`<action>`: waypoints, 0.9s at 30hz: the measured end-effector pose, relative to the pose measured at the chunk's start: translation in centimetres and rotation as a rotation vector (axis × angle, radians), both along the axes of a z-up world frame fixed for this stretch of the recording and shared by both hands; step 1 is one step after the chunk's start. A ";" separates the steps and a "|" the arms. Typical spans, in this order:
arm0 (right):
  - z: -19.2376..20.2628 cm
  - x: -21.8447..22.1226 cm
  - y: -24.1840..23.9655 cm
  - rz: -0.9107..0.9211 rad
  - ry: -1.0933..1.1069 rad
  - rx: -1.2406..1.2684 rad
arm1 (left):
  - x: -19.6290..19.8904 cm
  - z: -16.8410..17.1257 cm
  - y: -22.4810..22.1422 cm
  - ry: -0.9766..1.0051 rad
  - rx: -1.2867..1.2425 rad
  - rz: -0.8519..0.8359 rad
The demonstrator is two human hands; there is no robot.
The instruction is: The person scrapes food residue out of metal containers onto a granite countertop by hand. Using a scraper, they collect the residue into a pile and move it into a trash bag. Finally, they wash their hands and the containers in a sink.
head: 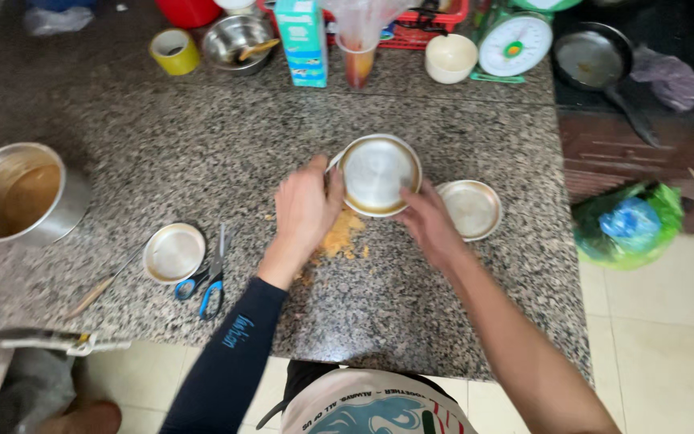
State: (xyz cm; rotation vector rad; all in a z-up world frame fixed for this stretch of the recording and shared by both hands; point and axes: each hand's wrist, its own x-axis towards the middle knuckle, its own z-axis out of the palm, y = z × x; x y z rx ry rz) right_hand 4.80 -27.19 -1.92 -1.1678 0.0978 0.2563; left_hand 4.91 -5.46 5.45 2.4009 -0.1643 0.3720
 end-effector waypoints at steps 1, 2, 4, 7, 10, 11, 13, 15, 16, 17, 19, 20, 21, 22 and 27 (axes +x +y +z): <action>-0.1 0.3 0.0 0.046 0.013 -0.009 | 0.2 0.4 1.1 -0.099 0.073 -0.058; 0.0 0.6 -0.1 0.093 0.026 -0.019 | 0.3 0.9 2.0 -0.197 0.147 -0.117; 0.1 1.5 0.5 0.223 0.034 -0.165 | 0.4 1.6 2.9 -0.239 0.190 -0.210; 0.7 2.4 2.2 0.391 -0.021 -0.430 | 0.0 2.4 3.4 -0.267 0.202 -0.269; 1.2 2.6 3.6 0.347 -0.114 -0.460 | -1.1 2.2 4.1 -0.170 0.162 -0.121; 1.4 2.6 3.9 0.287 -0.150 -0.494 | -1.4 1.9 4.4 -0.123 0.144 -0.047; 1.5 2.8 4.3 0.211 -0.228 -0.522 | -2.2 0.9 5.0 -0.110 0.230 -0.083; 1.3 3.2 4.7 0.179 -0.314 -0.511 | -2.9 -0.4 5.3 -0.044 0.328 -0.105; 1.1 3.3 5.1 0.192 -0.336 -0.530 | -3.3 -1.1 5.2 0.014 0.383 -0.109; 0.9 3.4 5.4 0.204 -0.358 -0.551 | -3.6 -1.7 5.0 0.073 0.436 -0.114; 0.5 3.3 5.8 0.198 -0.407 -0.587 | -4.2 -2.7 4.3 0.078 0.388 -0.133; 0.4 3.1 6.1 0.179 -0.435 -0.601 | -4.3 -3.0 4.0 0.079 0.363 -0.144; 0.3 2.9 6.4 0.161 -0.461 -0.616 | -4.3 -3.1 3.9 0.132 0.373 -0.127; 0.3 2.7 6.6 0.157 -0.497 -0.600 | -4.4 -3.2 3.7 0.185 0.382 -0.111; 0.9 2.2 7.2 0.141 -0.548 -0.574 | -4.4 -2.2 3.6 0.235 0.414 -0.098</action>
